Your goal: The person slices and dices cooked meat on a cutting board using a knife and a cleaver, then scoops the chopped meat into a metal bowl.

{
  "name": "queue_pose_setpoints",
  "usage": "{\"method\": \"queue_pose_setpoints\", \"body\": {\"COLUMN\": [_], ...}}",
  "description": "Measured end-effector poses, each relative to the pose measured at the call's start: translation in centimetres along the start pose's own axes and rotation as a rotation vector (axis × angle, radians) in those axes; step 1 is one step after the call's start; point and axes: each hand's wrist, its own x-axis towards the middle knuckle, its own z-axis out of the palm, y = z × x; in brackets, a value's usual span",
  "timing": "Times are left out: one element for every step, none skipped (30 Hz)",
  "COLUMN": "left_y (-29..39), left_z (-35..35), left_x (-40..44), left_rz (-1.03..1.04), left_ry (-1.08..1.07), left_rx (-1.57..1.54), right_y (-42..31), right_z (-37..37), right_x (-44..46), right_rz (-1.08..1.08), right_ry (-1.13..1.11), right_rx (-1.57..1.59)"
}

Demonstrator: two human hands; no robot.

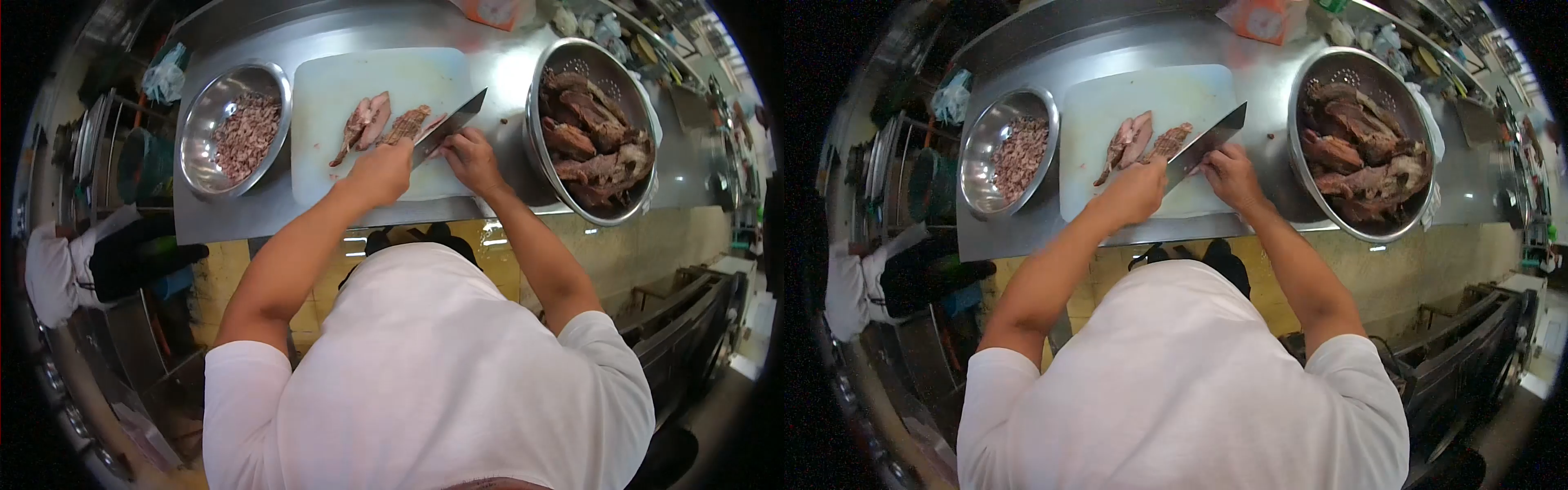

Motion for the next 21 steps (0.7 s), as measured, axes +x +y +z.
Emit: {"method": "queue_pose_setpoints", "body": {"left_y": [-0.8, -1.6, -2.4, -3.2, -4.1, -5.3, -6.5, -7.5, -8.3, -9.1, -9.7, -10.3, -10.5, -10.5, -10.5, -10.5, -10.5, -10.0, -9.6, -9.1, -8.4], "left_z": [-0.7, -1.6, -2.5, -3.5, -4.3, -4.8, -5.1, -5.2, -5.1, -4.9, -4.5, -4.1, -3.9, -3.7, -3.5, -3.2, -2.8, -2.9, -3.1, -3.1, -3.0], "left_x": [-0.5, -1.0, -2.2, -3.9, -4.9, -5.3, -5.7, -6.1, -6.4, -6.5, -6.6, -6.8, -7.0, -7.0, -7.1, -7.1, -7.0, -7.0, -7.2, -7.5, -7.9], "left_rz": [0.032, 0.070, 0.069, 0.004, -0.057, -0.055, -0.113, -0.176, -0.210, -0.216, -0.202, -0.191, -0.203, -0.211, -0.211, -0.209, -0.203, -0.197, -0.196, -0.193, -0.189], "left_ry": [0.031, 0.059, 0.064, 0.123, 0.181, 0.186, 0.153, 0.123, 0.135, 0.145, 0.188, 0.228, 0.234, 0.242, 0.246, 0.247, 0.257, 0.269, 0.273, 0.255, 0.231], "left_rx": [-0.087, -0.170, -0.166, -0.188, -0.210, -0.210, -0.136, -0.065, -0.115, -0.123, -0.142, -0.163, -0.171, -0.177, -0.179, -0.178, -0.181, -0.185, -0.185, -0.190, -0.196], "right_y": [-0.3, -0.5, -0.9, -0.8, 0.2, 0.3, 0.3, 0.3, -0.1, -0.4, -0.5, -1.0, -1.7, -2.3, -2.2, -2.0, -1.7, -2.1, -2.5, -3.0, -3.7], "right_z": [-0.3, -0.5, -0.7, -0.9, -1.1, -0.9, -0.7, -0.4, 0.0, 0.5, 0.9, 0.7, 0.4, 0.4, 1.1, 1.8, 2.3, 2.3, 2.5, 2.9, 3.6], "right_x": [0.2, 0.7, 1.2, 1.5, 2.0, 2.4, 3.1, 3.8, 4.3, 4.7, 4.9, 5.4, 6.4, 7.3, 7.7, 8.1, 8.2, 8.3, 8.2, 7.9, 7.1], "right_rz": [0.037, 0.030, 0.032, 0.037, 0.067, 0.062, 0.082, 0.097, 0.082, 0.014, -0.052, -0.059, -0.165, -0.272, -0.277, -0.405, -0.532, -0.533, -0.450, -0.369, -0.368], "right_ry": [-0.078, -0.075, -0.030, 0.018, -0.148, -0.145, -0.264, -0.387, -0.396, -0.467, -0.537, -0.547, -0.510, -0.469, -0.473, -0.497, -0.519, -0.515, -0.518, -0.523, -0.527], "right_rx": [-0.012, -0.010, -0.075, -0.141, -0.117, -0.120, -0.116, -0.114, -0.119, -0.129, -0.139, -0.141, -0.193, -0.242, -0.240, -0.277, -0.316, -0.321, -0.297, -0.271, -0.268]}}
